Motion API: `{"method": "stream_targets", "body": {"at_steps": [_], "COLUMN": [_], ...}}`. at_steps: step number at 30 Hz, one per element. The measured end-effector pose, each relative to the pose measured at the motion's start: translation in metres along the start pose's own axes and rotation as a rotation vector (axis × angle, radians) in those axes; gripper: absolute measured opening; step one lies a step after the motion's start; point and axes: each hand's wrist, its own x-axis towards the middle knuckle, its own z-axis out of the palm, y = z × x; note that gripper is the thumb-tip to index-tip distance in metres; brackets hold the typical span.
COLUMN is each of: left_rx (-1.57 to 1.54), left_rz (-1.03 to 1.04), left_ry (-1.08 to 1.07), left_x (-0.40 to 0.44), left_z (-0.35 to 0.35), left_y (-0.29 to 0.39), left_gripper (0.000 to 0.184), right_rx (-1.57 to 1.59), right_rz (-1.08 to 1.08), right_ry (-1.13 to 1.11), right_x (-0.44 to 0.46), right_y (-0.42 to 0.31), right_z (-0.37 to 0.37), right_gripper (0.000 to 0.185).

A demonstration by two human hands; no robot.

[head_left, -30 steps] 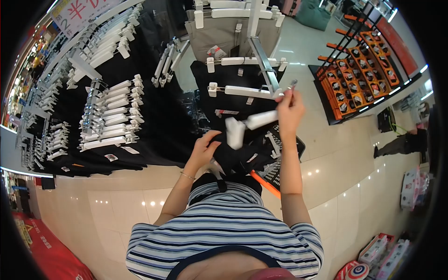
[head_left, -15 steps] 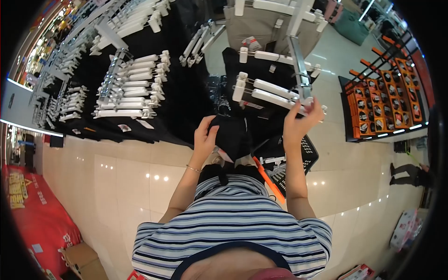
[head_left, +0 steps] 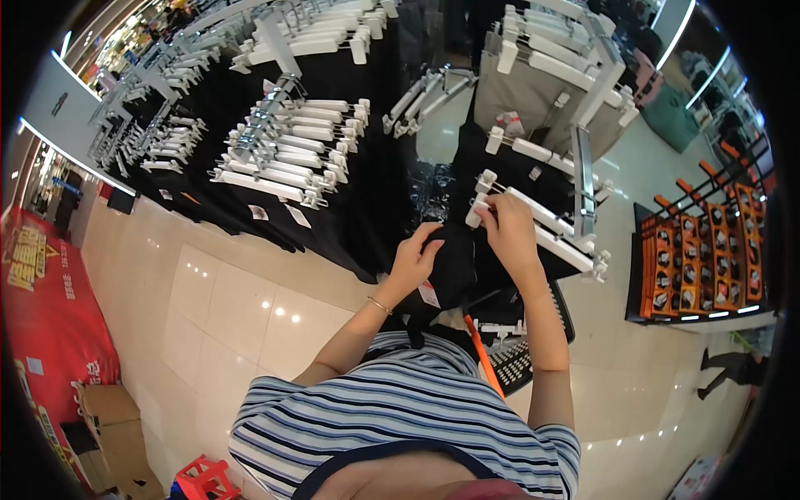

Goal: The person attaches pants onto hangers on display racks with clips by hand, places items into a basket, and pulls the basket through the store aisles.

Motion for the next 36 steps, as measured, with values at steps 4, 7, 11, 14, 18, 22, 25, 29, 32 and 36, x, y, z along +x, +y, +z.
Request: {"method": "stream_targets", "body": {"at_steps": [4, 7, 11, 14, 18, 22, 25, 29, 32, 36], "left_rx": [0.007, 0.005, 0.008, 0.046, 0.026, 0.016, 0.03, -0.055, -0.078, -0.085], "left_rz": [0.082, 0.073, 0.029, -0.022, 0.036, 0.034, -0.049, 0.004, 0.058, 0.014], "left_ry": [0.041, 0.015, -0.045, -0.151, -0.244, -0.236, -0.199, -0.062, 0.031, 0.05], "left_x": [0.0, -0.001, -0.002, -0.003, -0.005, -0.004, -0.004, -0.005, -0.006, -0.005], "left_z": [0.002, 0.0, -0.003, -0.008, -0.006, -0.004, -0.002, 0.005, 0.01, 0.008], "left_y": [-0.009, -0.005, -0.002, 0.001, -0.004, 0.002, 0.002, -0.007, -0.016, -0.012], "left_gripper": [0.021, 0.022, 0.023, 0.024, 0.025, 0.025, 0.024, 0.023, 0.023, 0.022], "right_rx": [0.168, 0.245, 0.37, 0.348, 0.344, 0.36, 0.436, 0.585, 0.613, 0.601], "right_rz": [0.074, 0.188, 0.21, 0.128, 0.115, 0.145, 0.178, 0.244, 0.252, 0.214], "right_ry": [0.116, -0.031, -0.019, -0.073, -0.122, -0.175, -0.2, -0.169, -0.125, -0.038], "right_x": [0.005, 0.008, 0.011, 0.009, 0.008, 0.011, 0.011, 0.013, 0.015, 0.01], "right_y": [-0.011, -0.007, -0.011, -0.004, -0.009, -0.01, -0.011, -0.011, -0.016, -0.019], "right_z": [-0.006, -0.009, -0.014, -0.008, -0.015, -0.017, -0.017, -0.009, -0.008, -0.005], "right_gripper": [0.031, 0.033, 0.031, 0.03, 0.029, 0.028, 0.025, 0.02, 0.019, 0.018]}}
